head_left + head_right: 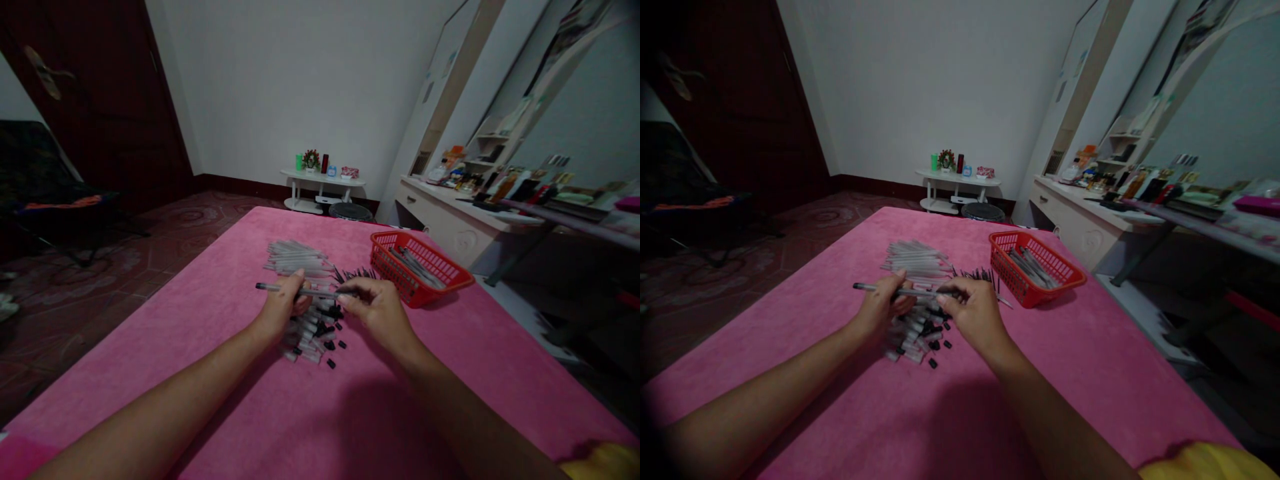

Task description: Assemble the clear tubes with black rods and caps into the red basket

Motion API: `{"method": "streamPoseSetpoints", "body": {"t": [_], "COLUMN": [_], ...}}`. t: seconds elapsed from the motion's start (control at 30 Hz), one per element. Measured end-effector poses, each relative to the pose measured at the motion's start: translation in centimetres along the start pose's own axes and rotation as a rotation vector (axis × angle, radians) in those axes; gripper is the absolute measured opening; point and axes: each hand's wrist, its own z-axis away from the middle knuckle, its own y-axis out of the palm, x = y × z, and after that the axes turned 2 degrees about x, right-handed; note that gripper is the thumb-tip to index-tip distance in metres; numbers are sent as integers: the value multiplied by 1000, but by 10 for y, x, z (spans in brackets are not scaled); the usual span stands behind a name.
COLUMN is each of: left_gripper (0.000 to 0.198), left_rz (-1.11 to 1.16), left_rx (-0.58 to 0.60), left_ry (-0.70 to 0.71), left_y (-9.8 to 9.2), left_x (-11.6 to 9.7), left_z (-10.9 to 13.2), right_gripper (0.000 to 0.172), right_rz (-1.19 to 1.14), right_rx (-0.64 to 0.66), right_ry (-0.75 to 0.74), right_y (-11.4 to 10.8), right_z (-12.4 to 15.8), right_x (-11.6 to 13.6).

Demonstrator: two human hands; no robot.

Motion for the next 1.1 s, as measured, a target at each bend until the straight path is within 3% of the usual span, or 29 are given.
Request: {"method": "streamPoseSetpoints", "body": {"t": [0.13, 0.2, 0.3, 0.4, 0.5, 0.6, 0.7, 0.77, 0.97, 1.1], "left_gripper": [59, 62, 65, 41, 28, 25, 26, 27, 26, 25], "left_rz": [-225, -286, -300, -637, -1000, -1213, -1328, -1380, -1496, -1541], "left_rx": [59, 118, -19, -136, -99, 13, 56, 69, 60, 75], "left_ry": [24, 71, 156, 209, 275, 326, 348, 346, 321, 276], "left_y": [1, -5, -29, -61, -83, -89, -85, -82, -80, -81], "left_x": [-4, -4, 1, 10, 20, 25, 24, 23, 22, 23], "left_z": [2, -1, -11, -23, -30, -30, -28, -27, -27, -27], "right_gripper": [14, 12, 15, 21, 28, 28, 32, 34, 23, 18], "right_rz": [-113, -68, -45, -24, 179, 573, 906, 1023, 978, 852], "right_rx": [72, 11, -302, -693, -882, -990, -981, -946, -802, -356], "right_ry": [19, -32, -95, -96, -21, 94, 308, 332, -168, -210], "right_y": [6, -3, -41, -94, -138, -158, -158, -153, -122, -82], "right_z": [-1, -5, -17, -28, -31, -28, -23, -20, -26, -28], "right_x": [4, 7, 5, -8, -29, -47, -55, -54, -41, -34]}}
